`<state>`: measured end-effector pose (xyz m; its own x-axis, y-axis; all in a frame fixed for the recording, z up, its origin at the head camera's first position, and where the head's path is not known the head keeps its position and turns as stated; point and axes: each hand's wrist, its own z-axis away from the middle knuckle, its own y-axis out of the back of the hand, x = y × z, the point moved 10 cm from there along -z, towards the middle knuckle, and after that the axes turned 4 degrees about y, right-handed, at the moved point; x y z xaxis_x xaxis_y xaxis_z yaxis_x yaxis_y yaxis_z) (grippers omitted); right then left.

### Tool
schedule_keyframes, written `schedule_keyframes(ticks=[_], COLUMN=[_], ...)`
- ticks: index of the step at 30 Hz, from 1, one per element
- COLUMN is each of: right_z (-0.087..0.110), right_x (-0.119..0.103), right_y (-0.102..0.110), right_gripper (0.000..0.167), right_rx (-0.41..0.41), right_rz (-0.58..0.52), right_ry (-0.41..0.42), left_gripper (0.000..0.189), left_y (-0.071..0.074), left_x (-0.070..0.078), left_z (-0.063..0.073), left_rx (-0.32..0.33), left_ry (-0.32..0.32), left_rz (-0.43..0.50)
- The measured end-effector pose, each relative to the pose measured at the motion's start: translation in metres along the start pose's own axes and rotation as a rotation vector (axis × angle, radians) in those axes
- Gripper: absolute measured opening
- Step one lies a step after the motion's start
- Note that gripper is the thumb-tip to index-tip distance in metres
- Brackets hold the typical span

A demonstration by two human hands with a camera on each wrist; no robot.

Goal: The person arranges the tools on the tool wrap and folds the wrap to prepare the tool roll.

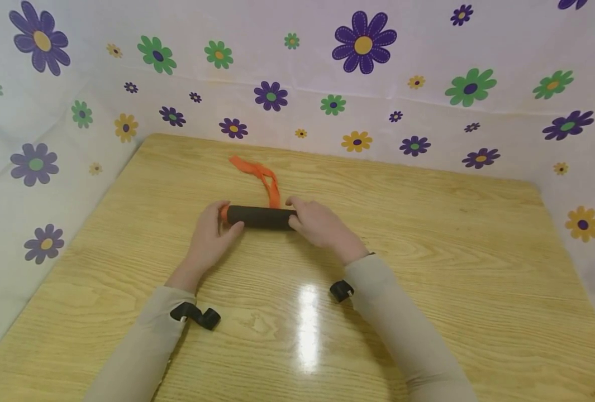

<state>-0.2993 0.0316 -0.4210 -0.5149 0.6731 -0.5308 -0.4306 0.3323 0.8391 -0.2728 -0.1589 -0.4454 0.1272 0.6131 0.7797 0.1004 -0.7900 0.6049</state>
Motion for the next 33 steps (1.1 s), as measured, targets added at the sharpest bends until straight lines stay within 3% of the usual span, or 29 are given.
schedule_keyframes(ticks=[4, 10, 15, 22, 28, 33], right_z=[0.003, 0.007, 0.009, 0.018, 0.020, 0.020], right_x=[0.001, 0.000, -0.004, -0.032, -0.032, -0.027], right_y=[0.000, 0.001, 0.008, 0.031, 0.034, 0.031], right_gripper=[0.047, 0.041, 0.036, 0.013, 0.016, 0.035], right_rx=[-0.016, -0.018, 0.067, 0.323, 0.324, 0.286], right_rz=[-0.059, -0.119, -0.018, 0.204, 0.232, 0.270], right_ry=[-0.002, -0.005, 0.048, 0.299, 0.281, 0.239], left_gripper=[0.056, 0.053, 0.052, 0.054, 0.059, 0.049], left_y=[0.001, 0.003, 0.003, 0.002, 0.001, 0.010], left_x=[0.002, 0.005, 0.006, 0.006, 0.005, 0.012], left_z=[0.000, -0.001, -0.001, -0.004, -0.006, -0.011], left_rx=[0.022, 0.036, 0.027, 0.014, 0.032, 0.137], left_ry=[-0.028, -0.057, -0.059, -0.033, -0.001, -0.040], left_rz=[0.009, 0.020, 0.003, -0.029, 0.025, -0.007])
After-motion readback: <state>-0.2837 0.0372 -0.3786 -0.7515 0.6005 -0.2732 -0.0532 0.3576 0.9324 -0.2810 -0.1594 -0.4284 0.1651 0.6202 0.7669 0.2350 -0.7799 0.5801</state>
